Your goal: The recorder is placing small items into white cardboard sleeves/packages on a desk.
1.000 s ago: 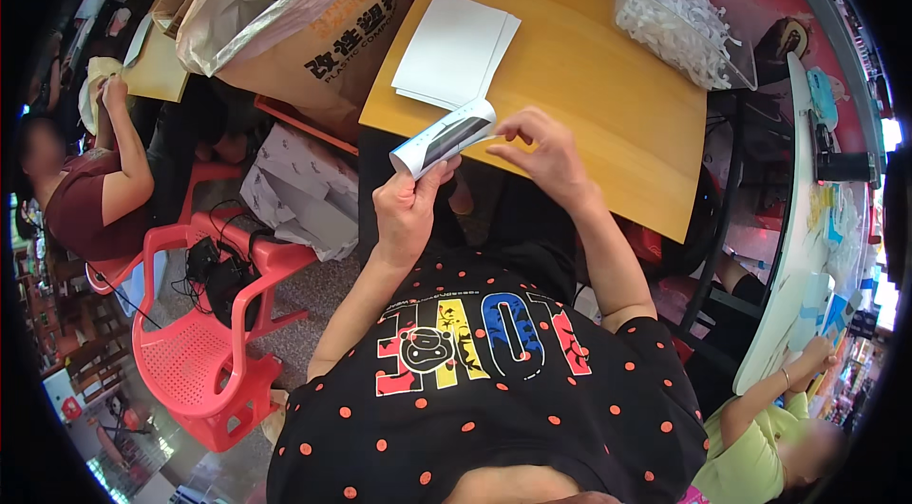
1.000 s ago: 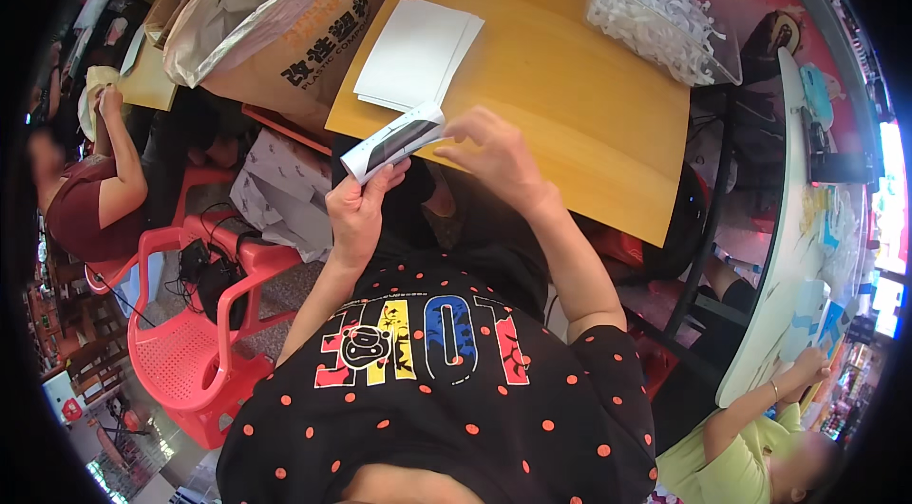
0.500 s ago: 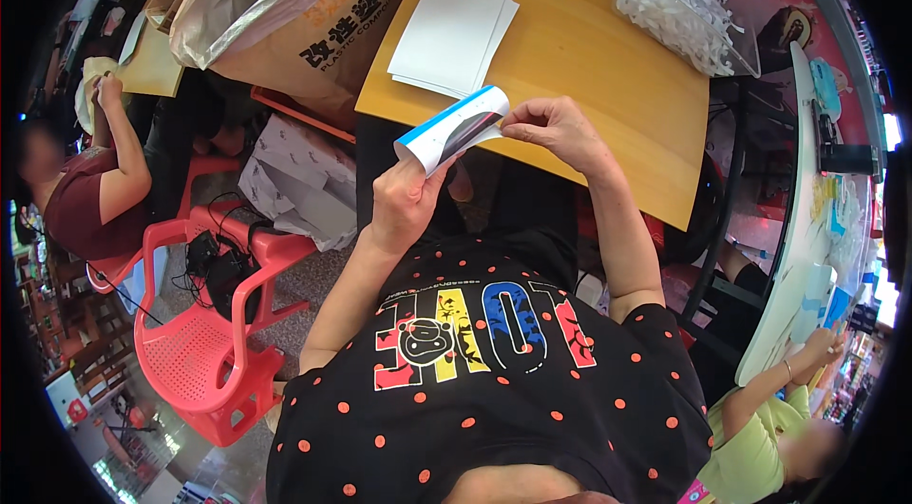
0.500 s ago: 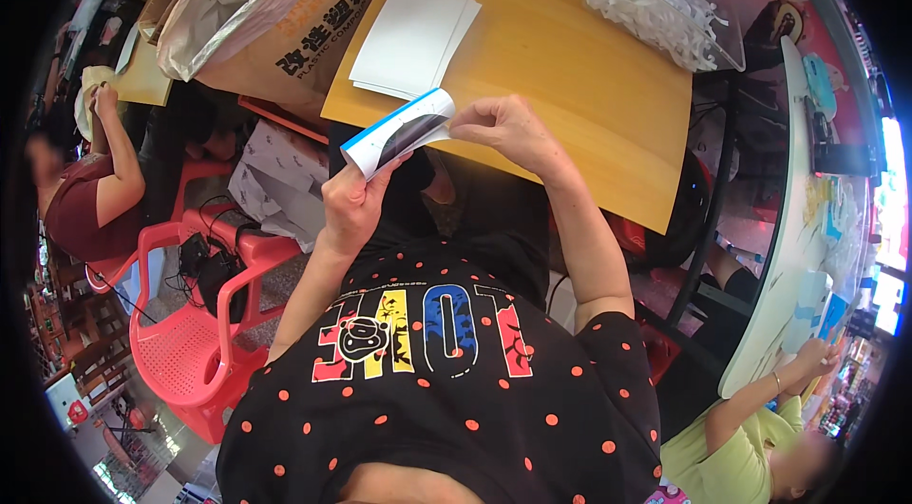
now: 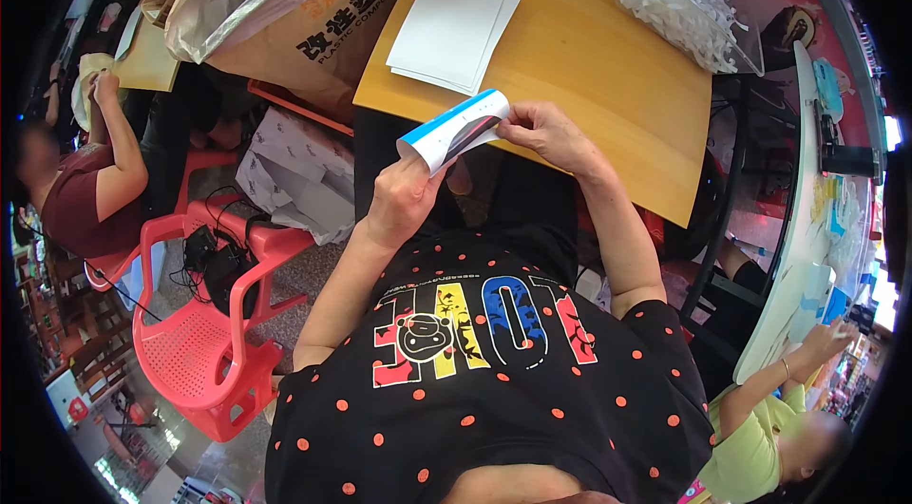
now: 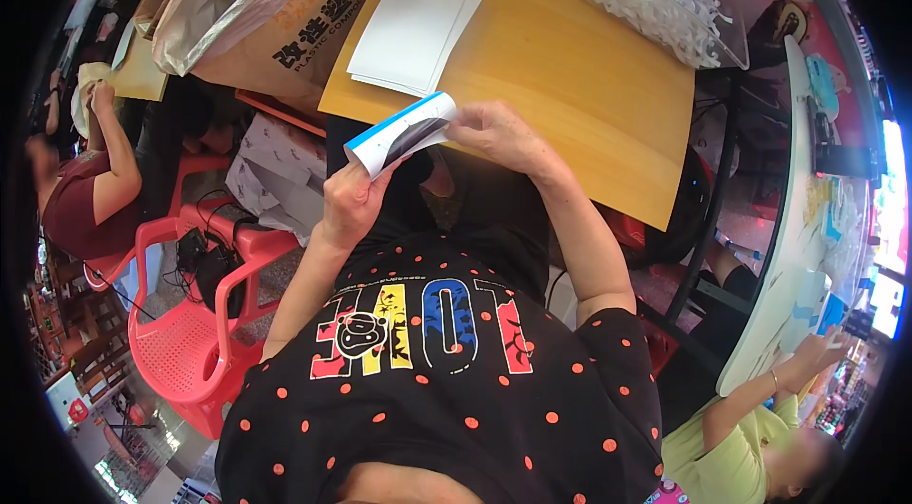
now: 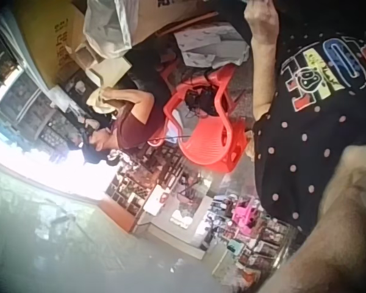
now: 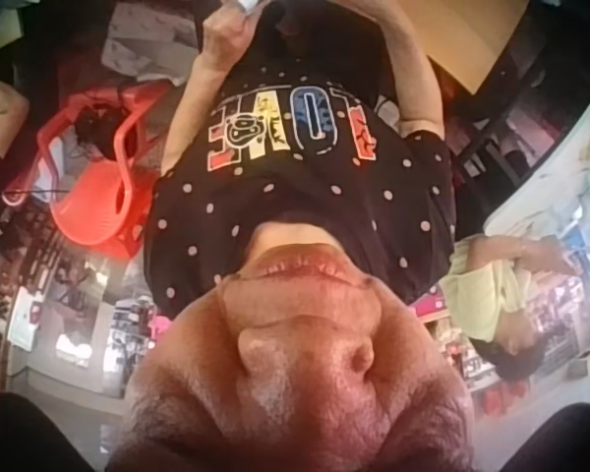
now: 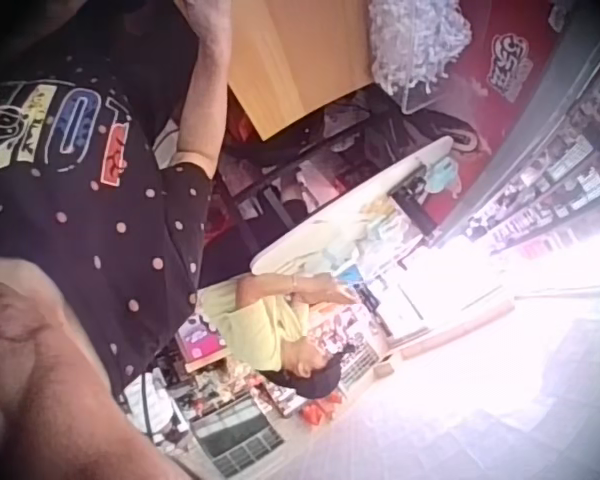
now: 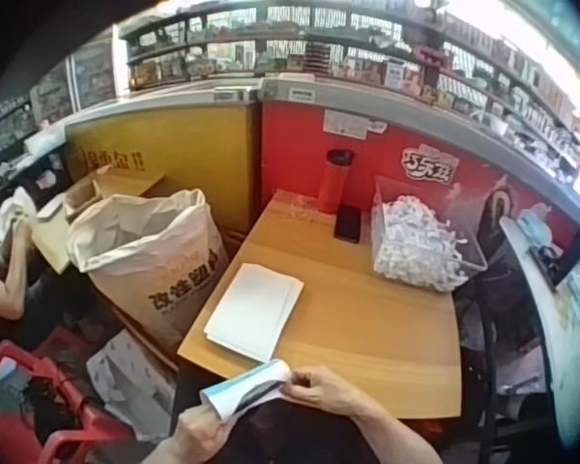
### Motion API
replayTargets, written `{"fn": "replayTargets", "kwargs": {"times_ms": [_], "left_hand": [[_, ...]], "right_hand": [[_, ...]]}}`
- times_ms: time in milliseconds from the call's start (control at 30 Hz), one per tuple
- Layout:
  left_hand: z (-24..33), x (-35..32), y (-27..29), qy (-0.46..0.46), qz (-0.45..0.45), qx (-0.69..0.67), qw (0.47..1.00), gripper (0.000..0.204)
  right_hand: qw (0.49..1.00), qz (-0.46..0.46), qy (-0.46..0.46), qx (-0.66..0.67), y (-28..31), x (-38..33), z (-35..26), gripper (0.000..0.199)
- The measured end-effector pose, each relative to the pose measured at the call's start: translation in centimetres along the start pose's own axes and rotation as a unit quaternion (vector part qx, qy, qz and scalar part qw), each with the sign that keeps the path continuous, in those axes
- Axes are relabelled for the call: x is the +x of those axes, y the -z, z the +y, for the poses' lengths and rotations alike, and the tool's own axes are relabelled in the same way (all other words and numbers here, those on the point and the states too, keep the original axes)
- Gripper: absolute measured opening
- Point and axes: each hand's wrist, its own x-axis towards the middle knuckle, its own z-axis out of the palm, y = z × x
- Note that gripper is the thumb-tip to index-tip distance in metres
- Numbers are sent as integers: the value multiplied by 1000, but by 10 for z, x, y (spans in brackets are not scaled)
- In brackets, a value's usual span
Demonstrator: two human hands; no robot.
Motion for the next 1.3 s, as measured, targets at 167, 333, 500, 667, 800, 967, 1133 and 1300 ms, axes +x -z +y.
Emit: {"fn": "replayTargets", "kwargs": {"times_ms": [167,333,500,667,800,967,1133,1300], "left_hand": [[-8,-2,2,-14,0,29,999,24],[-8,1,2,11,24,12,1000,22],[-2,4,3,-14,19,11,1000,21],[-3,0,1,-23,11,21,999,24],[-2,-1,2,-36,2,25,999,25],[-2,-1,4,-49,-4,18,999,25],[-2,-4,3,-39,-11,19,999,26],[-3,-7,-3,-48,-14,0,999,30]], "right_hand": [[999,7,-28,23,-1,-24,-25,19],[992,117,-16,32,-3,-34,-33,23],[987,159,-14,4,-7,-19,-14,26],[992,120,-24,33,-10,-16,-10,23],[993,113,-35,28,-13,-14,-2,20],[992,112,-50,44,-18,-21,-12,16],[987,52,-17,149,-37,-50,-56,11],[997,-11,45,54,-41,-79,-97,11]]}}
